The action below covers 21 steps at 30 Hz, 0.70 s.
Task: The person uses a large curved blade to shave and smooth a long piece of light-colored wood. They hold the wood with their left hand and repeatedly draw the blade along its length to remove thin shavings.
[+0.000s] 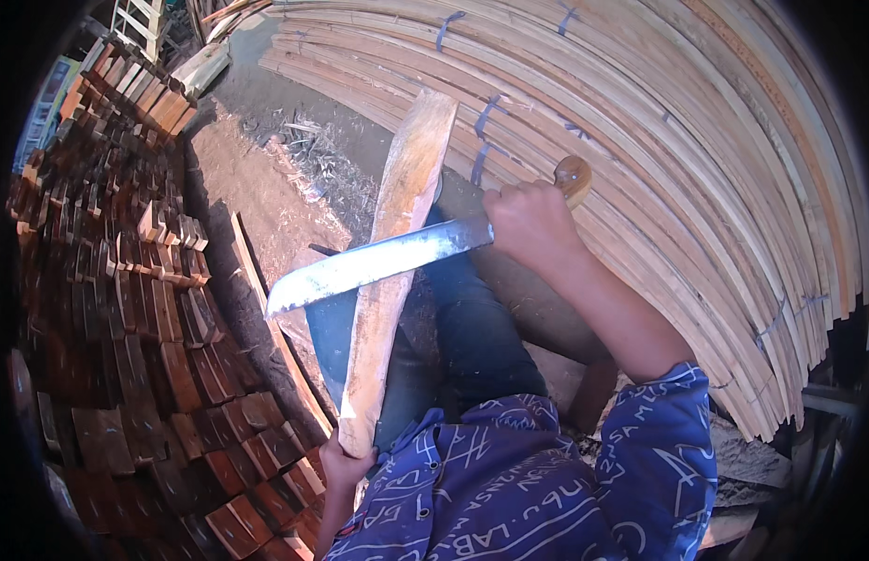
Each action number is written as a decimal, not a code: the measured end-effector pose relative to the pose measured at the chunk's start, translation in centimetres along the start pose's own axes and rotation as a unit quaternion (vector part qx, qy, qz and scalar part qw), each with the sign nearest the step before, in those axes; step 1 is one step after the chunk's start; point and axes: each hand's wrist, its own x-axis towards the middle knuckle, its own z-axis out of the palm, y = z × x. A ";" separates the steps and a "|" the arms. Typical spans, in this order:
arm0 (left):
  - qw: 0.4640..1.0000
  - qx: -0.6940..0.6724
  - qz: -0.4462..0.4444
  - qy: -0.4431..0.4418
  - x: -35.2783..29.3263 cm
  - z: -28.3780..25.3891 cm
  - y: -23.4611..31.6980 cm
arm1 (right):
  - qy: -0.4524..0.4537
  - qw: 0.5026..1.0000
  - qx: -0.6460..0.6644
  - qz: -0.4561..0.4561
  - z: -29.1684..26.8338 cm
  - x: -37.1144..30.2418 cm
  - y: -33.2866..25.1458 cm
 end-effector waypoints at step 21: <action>1.000 -0.023 -0.011 0.002 0.3 0.3 -0.2 | 0.019 0.999 0.010 0.024 -1.8 1.1 0.7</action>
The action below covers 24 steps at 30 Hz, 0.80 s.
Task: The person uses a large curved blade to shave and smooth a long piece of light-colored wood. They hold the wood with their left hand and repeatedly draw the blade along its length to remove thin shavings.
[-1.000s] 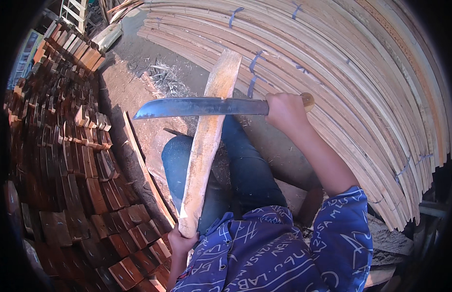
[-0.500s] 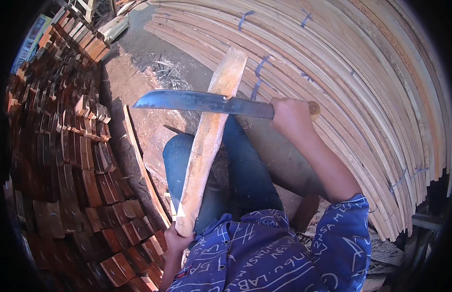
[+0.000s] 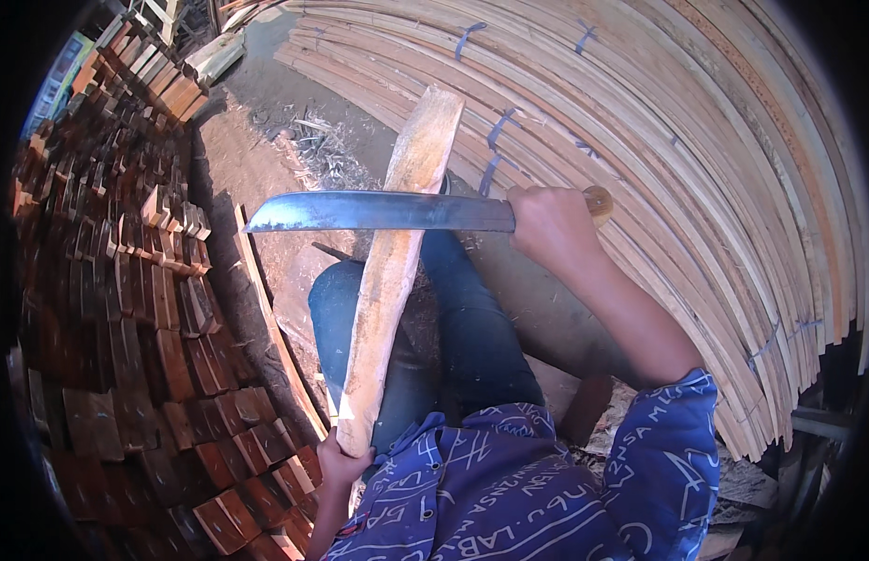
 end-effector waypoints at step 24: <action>0.999 0.039 0.009 0.004 0.8 -0.1 1.4 | 0.003 0.997 -0.040 0.068 0.6 0.5 3.1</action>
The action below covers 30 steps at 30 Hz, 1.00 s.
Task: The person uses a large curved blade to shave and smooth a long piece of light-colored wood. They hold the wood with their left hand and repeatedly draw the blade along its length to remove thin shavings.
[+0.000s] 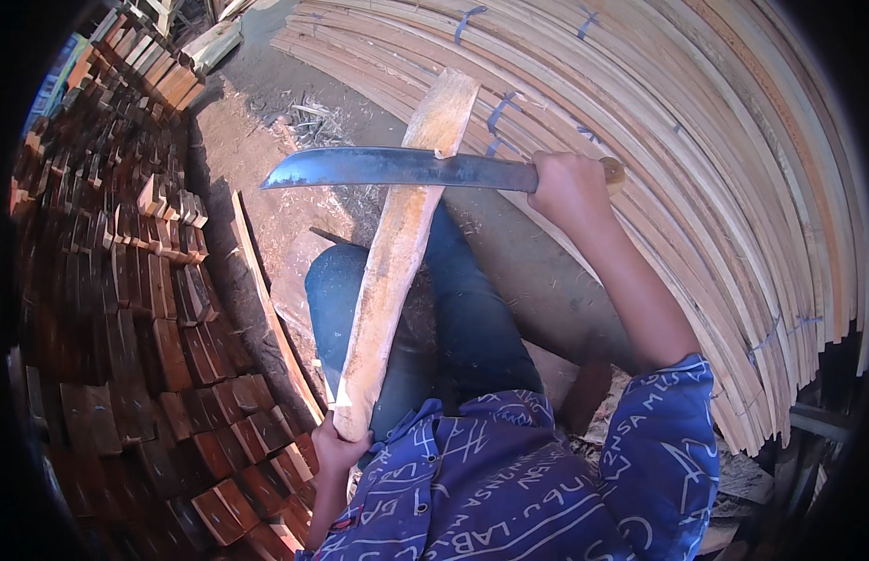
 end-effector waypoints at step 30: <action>1.000 -0.002 0.014 -0.004 0.6 0.5 -0.7 | -0.026 0.999 0.018 -0.026 -0.6 -1.0 -1.3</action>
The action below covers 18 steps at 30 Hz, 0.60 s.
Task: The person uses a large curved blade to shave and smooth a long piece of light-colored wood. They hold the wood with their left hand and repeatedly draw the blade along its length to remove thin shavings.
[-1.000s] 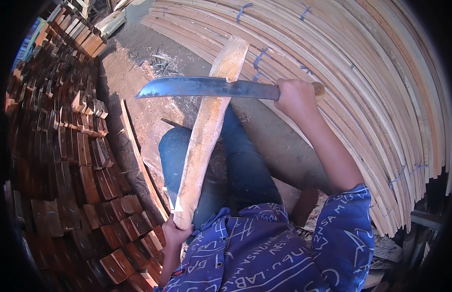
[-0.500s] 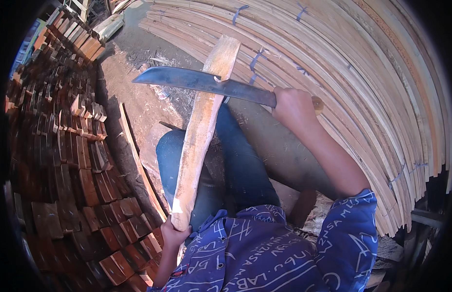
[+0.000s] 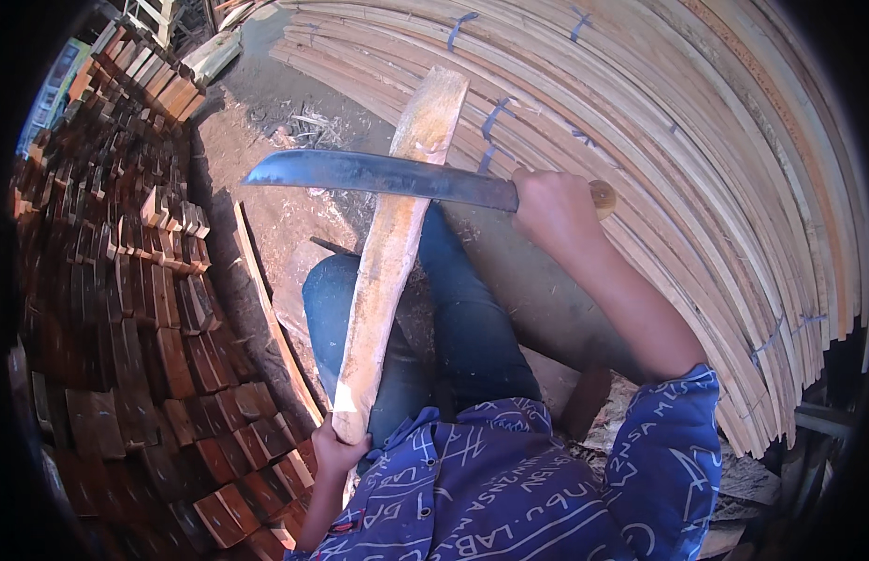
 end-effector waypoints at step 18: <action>1.000 -0.028 -0.010 -0.006 0.0 0.0 0.1 | 0.013 0.991 -0.033 -0.131 -0.7 -0.8 -1.7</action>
